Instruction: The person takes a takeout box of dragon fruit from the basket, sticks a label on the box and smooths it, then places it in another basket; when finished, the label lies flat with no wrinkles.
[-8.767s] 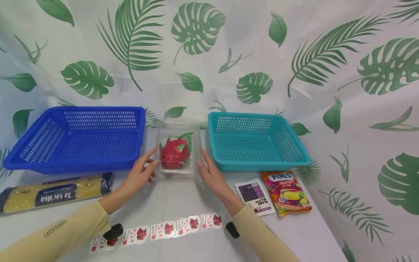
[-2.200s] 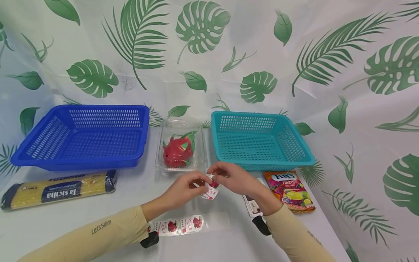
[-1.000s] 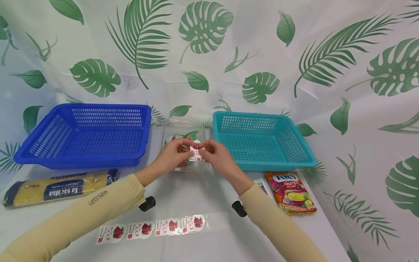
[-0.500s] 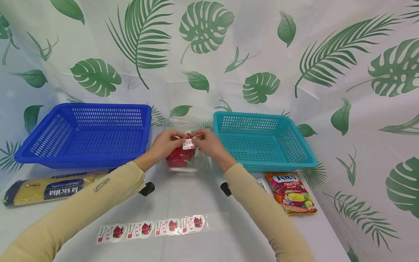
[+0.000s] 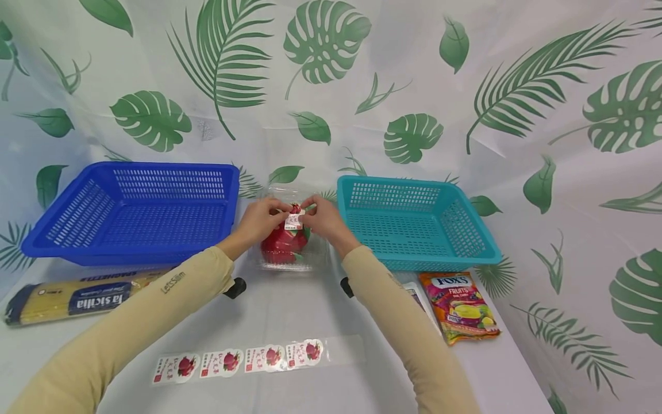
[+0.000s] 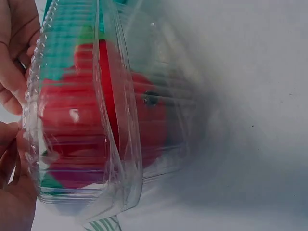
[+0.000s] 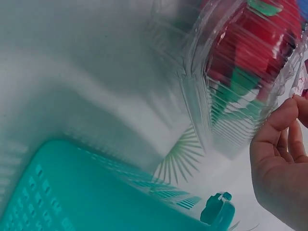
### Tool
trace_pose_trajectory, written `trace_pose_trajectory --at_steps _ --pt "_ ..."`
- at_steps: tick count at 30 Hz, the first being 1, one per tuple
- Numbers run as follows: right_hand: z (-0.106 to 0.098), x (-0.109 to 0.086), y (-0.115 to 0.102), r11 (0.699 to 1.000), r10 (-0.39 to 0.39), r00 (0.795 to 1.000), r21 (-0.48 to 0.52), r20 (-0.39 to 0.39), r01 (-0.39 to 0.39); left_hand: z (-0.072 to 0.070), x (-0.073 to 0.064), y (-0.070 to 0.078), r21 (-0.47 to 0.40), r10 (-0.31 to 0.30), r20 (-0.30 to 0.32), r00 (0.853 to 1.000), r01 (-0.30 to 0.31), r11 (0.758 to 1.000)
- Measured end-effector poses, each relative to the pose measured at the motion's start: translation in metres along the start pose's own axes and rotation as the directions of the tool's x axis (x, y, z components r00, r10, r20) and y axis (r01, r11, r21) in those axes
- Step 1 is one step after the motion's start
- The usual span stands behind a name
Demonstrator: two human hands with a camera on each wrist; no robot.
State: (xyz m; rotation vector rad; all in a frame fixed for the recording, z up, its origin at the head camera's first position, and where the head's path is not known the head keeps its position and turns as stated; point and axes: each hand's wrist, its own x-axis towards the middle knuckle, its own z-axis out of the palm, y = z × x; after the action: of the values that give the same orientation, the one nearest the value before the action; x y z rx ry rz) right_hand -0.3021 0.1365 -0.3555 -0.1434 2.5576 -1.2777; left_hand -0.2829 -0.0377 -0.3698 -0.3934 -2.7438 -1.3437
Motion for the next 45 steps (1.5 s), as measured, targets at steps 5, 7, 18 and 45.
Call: trace_pose_trajectory --at_steps 5,7,18,45 --pt "0.001 0.002 -0.002 1.000 0.014 1.000 -0.017 -0.014 -0.014 0.000 0.003 -0.001 0.037 0.009 -0.008 1.000 -0.009 0.999" --pt "0.001 0.003 -0.002 0.999 0.007 1.000 -0.034 -0.023 -0.008 0.001 0.004 -0.002 0.046 0.015 -0.007 1.000 -0.014 0.999" --pt "0.005 0.004 -0.002 0.995 -0.009 0.999 -0.099 -0.044 0.005 0.005 0.005 -0.003 0.121 0.044 -0.013 0.999 -0.042 0.992" --pt "0.009 0.004 -0.002 0.986 -0.037 0.995 -0.165 -0.094 0.021 0.011 0.003 -0.002 0.141 0.055 -0.042 0.998 -0.048 0.989"
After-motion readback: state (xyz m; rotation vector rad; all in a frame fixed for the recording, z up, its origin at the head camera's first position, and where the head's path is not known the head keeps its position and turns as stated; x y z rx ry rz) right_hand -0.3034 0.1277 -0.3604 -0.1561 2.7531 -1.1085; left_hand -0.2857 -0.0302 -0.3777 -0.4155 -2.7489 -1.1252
